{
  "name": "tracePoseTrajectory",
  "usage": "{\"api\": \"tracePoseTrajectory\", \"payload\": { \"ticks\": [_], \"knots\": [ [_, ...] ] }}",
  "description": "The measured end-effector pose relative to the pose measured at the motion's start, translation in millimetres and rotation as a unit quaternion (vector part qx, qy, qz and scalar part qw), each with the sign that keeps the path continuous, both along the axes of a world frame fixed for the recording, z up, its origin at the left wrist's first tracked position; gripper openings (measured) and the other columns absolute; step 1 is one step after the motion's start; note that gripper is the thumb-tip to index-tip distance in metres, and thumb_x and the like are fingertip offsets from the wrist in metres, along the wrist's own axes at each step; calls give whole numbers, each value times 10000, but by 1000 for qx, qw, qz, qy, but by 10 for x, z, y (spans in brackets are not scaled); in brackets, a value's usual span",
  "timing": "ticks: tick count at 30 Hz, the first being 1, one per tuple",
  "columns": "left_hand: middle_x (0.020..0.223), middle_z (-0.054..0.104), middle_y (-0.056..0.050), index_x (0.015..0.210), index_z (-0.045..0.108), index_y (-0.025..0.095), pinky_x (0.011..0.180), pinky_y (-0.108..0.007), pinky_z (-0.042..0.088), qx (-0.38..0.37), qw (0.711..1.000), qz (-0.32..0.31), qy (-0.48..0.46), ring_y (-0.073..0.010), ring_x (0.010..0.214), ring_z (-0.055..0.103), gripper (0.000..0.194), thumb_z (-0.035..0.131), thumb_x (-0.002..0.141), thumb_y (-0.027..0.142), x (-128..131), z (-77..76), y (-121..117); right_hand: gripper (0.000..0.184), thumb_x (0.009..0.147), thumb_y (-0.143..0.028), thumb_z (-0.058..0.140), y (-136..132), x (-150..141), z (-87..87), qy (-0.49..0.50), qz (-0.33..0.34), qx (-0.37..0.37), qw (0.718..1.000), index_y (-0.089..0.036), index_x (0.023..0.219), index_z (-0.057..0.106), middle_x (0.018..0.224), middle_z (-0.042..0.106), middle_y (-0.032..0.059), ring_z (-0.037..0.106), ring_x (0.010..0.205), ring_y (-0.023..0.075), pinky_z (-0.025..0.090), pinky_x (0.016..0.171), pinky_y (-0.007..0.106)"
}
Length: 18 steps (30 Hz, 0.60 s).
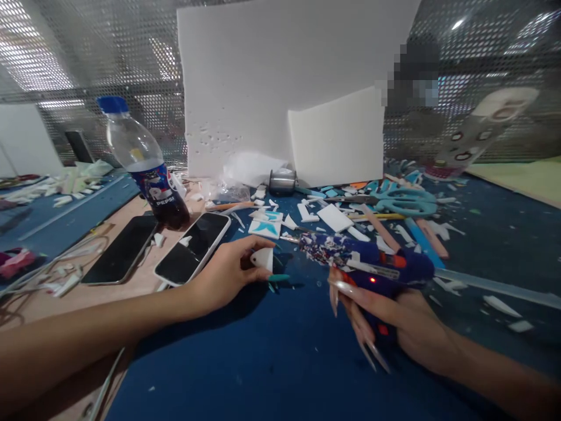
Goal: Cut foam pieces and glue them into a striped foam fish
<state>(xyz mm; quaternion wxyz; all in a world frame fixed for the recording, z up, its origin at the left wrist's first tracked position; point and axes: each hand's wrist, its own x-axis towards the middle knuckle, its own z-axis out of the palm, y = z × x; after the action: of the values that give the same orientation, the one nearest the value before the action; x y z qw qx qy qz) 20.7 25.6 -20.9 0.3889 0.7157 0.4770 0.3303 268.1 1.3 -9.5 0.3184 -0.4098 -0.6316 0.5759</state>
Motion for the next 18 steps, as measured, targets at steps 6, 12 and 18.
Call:
{"api": "tracePoseTrajectory", "payload": {
  "ticks": [6,12,18],
  "knots": [
    [954,651,-11,1103,595,192,728,-249,509,-7,1000,3,-19,-135,784,612,401,668,721,91,15,26,-17,567,815,-593,506,9,-4,-32,-89,13,30,995,-215,393,486,369,494,4,525,369,114,492,488,234],
    [806,647,4,1015,629,156,646,-231,504,-20,1000,-7,-13,-130,698,595,380,775,665,180,22,76,-19,610,751,-705,469,-1,26,-48,-154,1,-8,988,-241,355,474,355,520,18,559,394,152,527,564,281],
    [720,611,27,998,616,169,584,-227,476,-16,1000,11,-4,-124,640,566,371,782,670,221,10,61,-26,624,728,-723,457,28,8,15,-229,11,-27,973,-258,314,417,351,511,17,557,409,168,527,531,301]
  ]
}}
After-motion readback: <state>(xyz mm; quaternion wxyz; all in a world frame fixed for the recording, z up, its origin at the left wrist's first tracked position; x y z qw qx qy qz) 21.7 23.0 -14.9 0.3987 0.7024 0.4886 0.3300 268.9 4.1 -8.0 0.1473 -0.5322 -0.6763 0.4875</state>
